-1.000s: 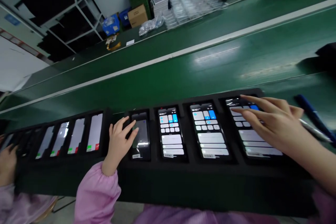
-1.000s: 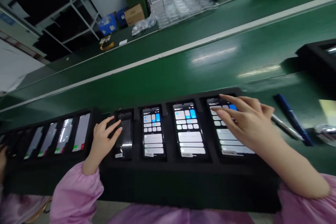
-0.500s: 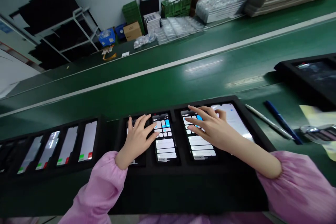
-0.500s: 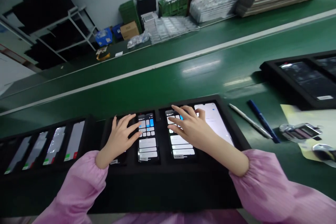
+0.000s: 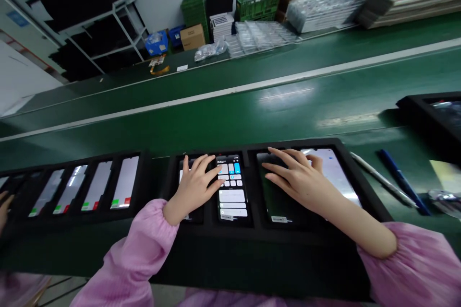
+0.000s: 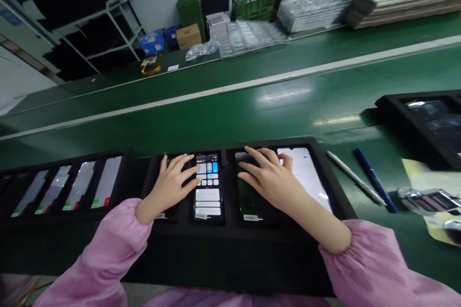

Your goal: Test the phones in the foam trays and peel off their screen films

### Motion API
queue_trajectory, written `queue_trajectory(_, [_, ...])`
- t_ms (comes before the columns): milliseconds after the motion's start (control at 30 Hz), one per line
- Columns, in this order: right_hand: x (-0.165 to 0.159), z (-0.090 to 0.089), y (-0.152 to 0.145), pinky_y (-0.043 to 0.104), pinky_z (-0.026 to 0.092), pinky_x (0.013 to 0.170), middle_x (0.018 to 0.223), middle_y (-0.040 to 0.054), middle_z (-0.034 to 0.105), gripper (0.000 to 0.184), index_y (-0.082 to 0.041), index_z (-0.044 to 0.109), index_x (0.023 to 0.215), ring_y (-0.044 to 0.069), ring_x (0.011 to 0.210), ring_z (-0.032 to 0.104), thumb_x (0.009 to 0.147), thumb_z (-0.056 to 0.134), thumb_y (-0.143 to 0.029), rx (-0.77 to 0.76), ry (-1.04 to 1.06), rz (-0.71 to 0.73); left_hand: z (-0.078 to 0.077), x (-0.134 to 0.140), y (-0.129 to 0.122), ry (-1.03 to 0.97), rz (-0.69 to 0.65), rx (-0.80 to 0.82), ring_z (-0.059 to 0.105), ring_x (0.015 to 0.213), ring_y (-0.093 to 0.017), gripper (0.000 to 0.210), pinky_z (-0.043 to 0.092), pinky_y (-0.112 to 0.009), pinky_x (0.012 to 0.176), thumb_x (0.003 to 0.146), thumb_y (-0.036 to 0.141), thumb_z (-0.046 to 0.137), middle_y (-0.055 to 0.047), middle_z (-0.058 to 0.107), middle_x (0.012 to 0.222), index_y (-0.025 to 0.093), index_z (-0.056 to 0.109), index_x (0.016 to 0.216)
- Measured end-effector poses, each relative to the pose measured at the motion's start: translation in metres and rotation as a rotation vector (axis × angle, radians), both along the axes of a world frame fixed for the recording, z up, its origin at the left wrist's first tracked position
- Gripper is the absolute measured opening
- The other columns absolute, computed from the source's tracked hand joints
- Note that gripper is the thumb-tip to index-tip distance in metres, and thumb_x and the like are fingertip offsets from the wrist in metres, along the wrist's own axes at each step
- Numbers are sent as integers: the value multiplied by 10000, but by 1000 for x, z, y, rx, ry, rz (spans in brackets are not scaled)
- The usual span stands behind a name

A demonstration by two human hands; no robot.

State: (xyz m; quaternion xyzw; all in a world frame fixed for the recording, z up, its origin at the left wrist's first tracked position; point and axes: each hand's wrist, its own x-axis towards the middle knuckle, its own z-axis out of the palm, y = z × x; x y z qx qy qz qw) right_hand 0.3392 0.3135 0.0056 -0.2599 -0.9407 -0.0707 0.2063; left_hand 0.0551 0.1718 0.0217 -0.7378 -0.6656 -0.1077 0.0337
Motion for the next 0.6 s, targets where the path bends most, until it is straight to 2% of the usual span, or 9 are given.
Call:
queue_trajectory(100, [-2, 4, 1, 525, 412, 868, 1488, 139, 625, 514, -268, 783, 1181, 367, 1218, 603, 1147, 311, -470, 19, -2, 24, 4, -3, -1, -8, 5, -9, 525, 1451, -364, 363, 240, -841, 1221, 1076, 455, 552, -135, 592, 1537, 263, 702, 1346])
queue_trajectory(167, [2, 10, -2, 527, 402, 858, 1477, 144, 632, 494, -260, 773, 1188, 364, 1193, 618, 1147, 316, -442, 50, 19, 40, 9, -14, -13, -19, 47, 4, 521, 1454, -367, 413, 249, -822, 1230, 1072, 469, 559, -144, 566, 1563, 263, 646, 1418])
queue_trajectory(300, [30, 21, -22, 556, 395, 868, 1411, 157, 669, 343, -253, 681, 1305, 390, 1160, 635, 1108, 433, -386, 54, 150, 21, 17, -46, -70, -70, 204, 73, 597, 1370, -307, 440, 341, -688, 1248, 1082, 444, 544, -132, 627, 1477, 259, 563, 1481])
queue_trajectory(433, [60, 7, -43, 527, 420, 851, 1300, 93, 718, 284, -357, 631, 1312, 338, 1083, 675, 1062, 497, -344, -131, 216, -5, 12, -53, -126, -27, 236, 67, 643, 1279, -266, 324, 313, -620, 1265, 1070, 382, 582, -90, 665, 1399, 288, 639, 1375])
queue_trajectory(500, [65, -3, -49, 529, 426, 843, 1292, 74, 725, 269, -388, 643, 1283, 339, 1066, 690, 1047, 515, -369, -164, 230, -24, 6, -46, -138, -7, 228, 95, 635, 1278, -260, 303, 260, -606, 1287, 1057, 352, 611, -87, 663, 1390, 285, 662, 1349])
queue_trajectory(600, [66, -9, -53, 526, 459, 859, 1289, 53, 727, 258, -405, 661, 1256, 342, 1071, 699, 1039, 523, -385, -202, 280, -52, -1, -37, -143, -2, 201, 146, 603, 1318, -254, 303, 196, -559, 1314, 1051, 319, 619, -103, 644, 1406, 265, 678, 1344])
